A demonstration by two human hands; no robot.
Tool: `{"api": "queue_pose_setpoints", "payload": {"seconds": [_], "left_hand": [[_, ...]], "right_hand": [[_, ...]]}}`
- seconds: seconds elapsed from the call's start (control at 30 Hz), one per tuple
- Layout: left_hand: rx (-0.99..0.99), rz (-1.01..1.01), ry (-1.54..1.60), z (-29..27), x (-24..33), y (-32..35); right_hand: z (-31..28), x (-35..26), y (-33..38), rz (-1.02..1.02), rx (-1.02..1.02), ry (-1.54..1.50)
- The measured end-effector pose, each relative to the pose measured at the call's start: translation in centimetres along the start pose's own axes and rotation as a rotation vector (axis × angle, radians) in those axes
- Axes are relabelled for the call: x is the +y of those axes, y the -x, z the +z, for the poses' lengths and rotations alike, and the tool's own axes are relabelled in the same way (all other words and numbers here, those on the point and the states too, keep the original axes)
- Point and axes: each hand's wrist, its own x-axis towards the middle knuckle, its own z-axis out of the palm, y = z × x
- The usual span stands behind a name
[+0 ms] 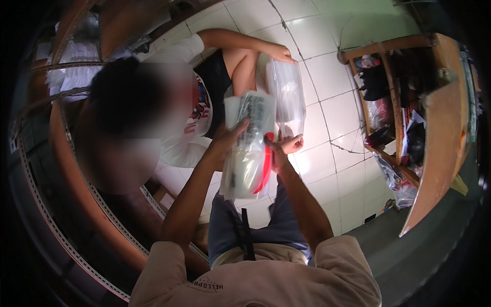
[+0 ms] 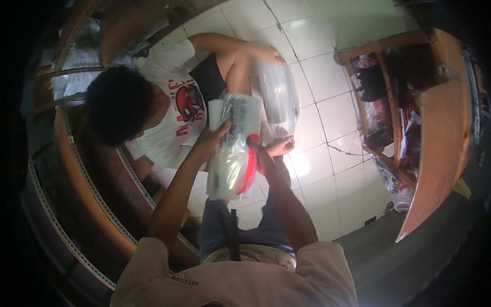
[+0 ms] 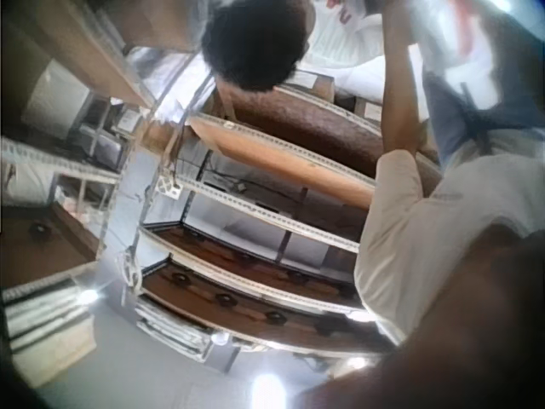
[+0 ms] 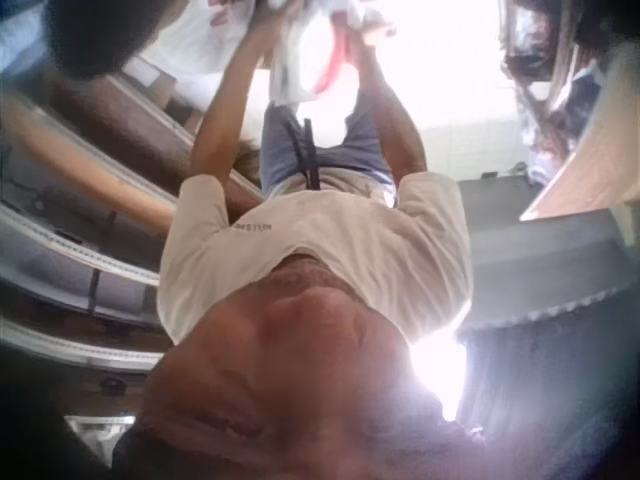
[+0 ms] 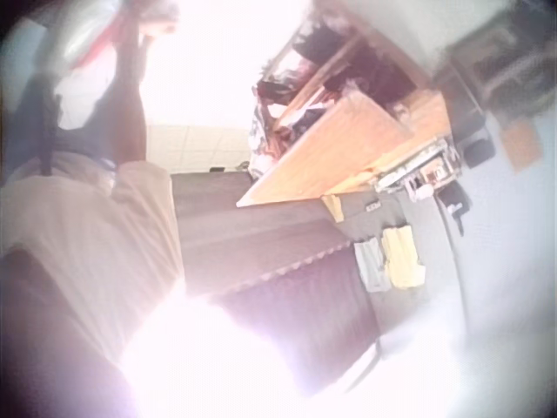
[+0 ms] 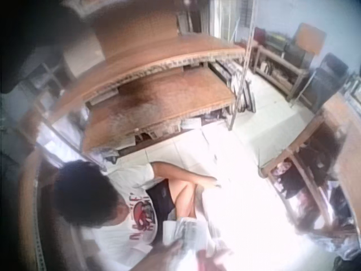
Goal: The person folds a stack of white printed sheets with a red logo, places them into a clear plastic bag, and seals the bag with tape. The person sits on the floor to complete the sealing process.
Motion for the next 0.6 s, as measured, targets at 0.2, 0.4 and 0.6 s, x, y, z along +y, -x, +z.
{"api": "queue_pose_setpoints", "payload": {"seconds": [0.2, 0.4, 0.6], "left_hand": [[-0.165, -0.298, 0.025, 9.4, 0.4, -9.2], [-0.226, -0.317, 0.411, 10.6, -4.6, -16.4], [0.003, -0.280, 0.337, 7.0, -1.8, -15.5]], "right_hand": [[-6.0, -11.5, -4.1, 0.100, -0.165, 0.259], [-4.0, -17.4, -7.3, 0.139, -0.125, 0.566], [-2.1, -12.6, -13.0, 0.177, 0.014, 0.697]]}}
